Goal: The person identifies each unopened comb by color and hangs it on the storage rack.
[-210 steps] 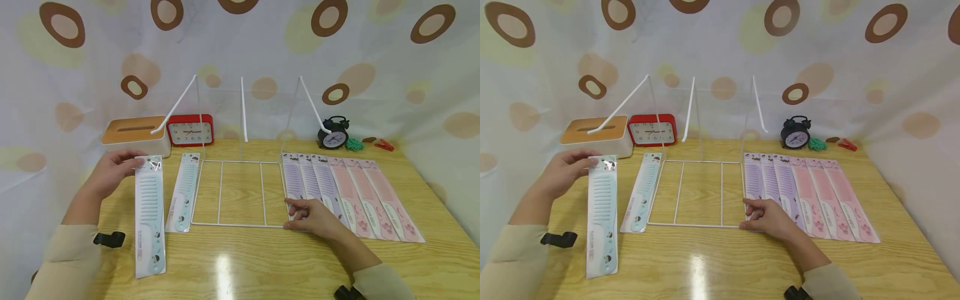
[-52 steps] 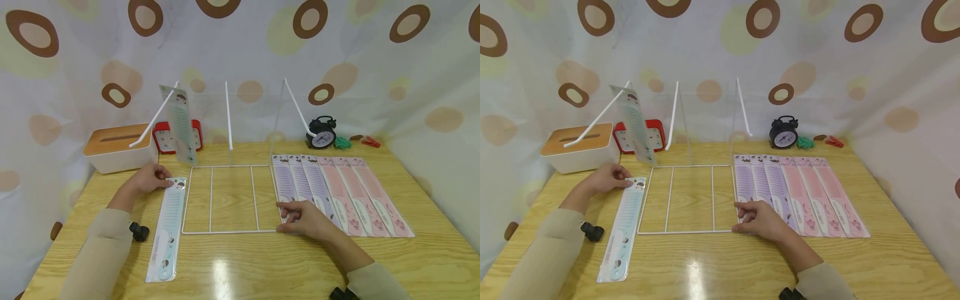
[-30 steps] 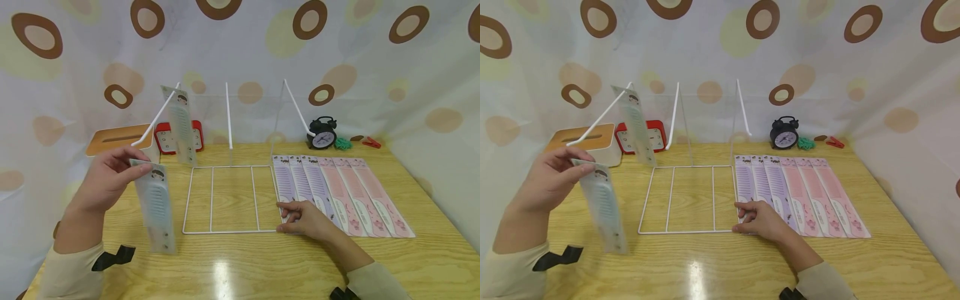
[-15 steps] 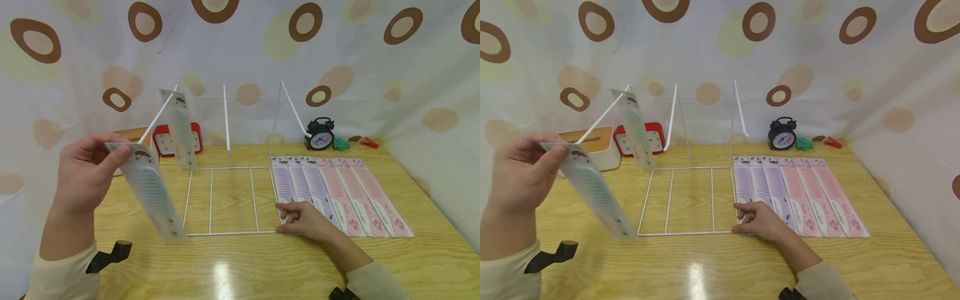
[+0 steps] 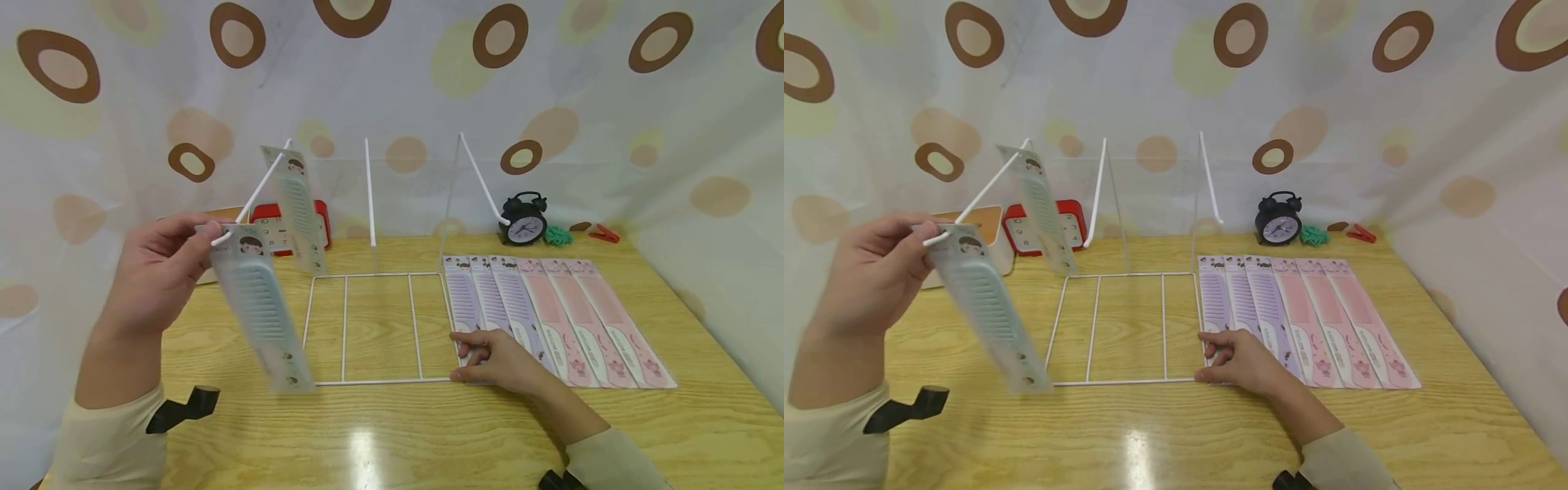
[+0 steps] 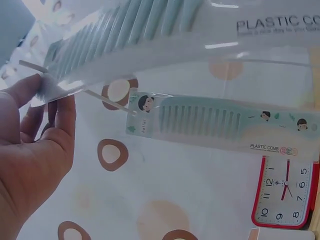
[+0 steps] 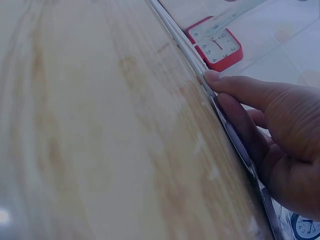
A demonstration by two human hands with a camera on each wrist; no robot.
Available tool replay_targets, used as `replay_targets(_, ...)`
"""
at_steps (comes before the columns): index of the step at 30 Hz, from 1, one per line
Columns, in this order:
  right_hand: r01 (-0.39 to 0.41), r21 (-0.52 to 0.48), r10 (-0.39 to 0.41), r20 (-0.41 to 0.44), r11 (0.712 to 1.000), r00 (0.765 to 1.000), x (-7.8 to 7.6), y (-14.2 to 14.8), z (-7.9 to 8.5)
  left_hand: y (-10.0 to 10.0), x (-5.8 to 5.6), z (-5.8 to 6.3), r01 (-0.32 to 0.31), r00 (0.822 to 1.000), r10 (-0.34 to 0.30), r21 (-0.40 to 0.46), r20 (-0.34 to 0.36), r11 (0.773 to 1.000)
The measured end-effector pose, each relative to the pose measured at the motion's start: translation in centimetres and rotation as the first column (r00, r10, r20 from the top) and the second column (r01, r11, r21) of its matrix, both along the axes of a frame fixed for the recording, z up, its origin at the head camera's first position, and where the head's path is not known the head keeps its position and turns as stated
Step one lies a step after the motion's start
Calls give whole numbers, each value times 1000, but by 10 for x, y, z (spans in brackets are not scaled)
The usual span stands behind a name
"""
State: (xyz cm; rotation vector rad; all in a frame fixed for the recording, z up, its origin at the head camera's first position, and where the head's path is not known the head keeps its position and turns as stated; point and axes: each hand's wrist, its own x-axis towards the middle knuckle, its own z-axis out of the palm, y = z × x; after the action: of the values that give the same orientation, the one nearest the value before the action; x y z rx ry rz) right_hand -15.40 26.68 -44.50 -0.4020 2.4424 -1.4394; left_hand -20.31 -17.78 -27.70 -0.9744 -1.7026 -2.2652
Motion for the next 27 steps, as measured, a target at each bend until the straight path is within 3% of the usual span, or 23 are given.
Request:
replay_targets(2,5,1,-5,2,1000,1000,0,0,0,5,-2,1,-100,994,102,-43,40,994)
replay_targets(5,11,3,-11,3,1000,1000,0,1,0,11,-6,2,-200,976,205,-72,75,977)
replay_targets(9,12,1,-12,4,1000,1000,-1,1,-1,17,-19,1,-259,957,266,-70,113,963)
replay_targets(14,7,3,-7,0,1000,1000,0,1,-2,22,-39,-3,-289,940,306,-123,149,949)
replay_targets(19,7,-3,-7,-5,1000,1000,0,2,-2,27,-59,-5,-339,925,361,-177,115,924)
replay_targets(25,3,-11,-3,-13,1000,1000,0,1,-4,32,-73,-5,-349,925,364,-131,110,928)
replay_targets(27,0,-7,0,-12,1000,1000,-1,0,-4,32,-72,-7,-379,914,389,-103,112,920)
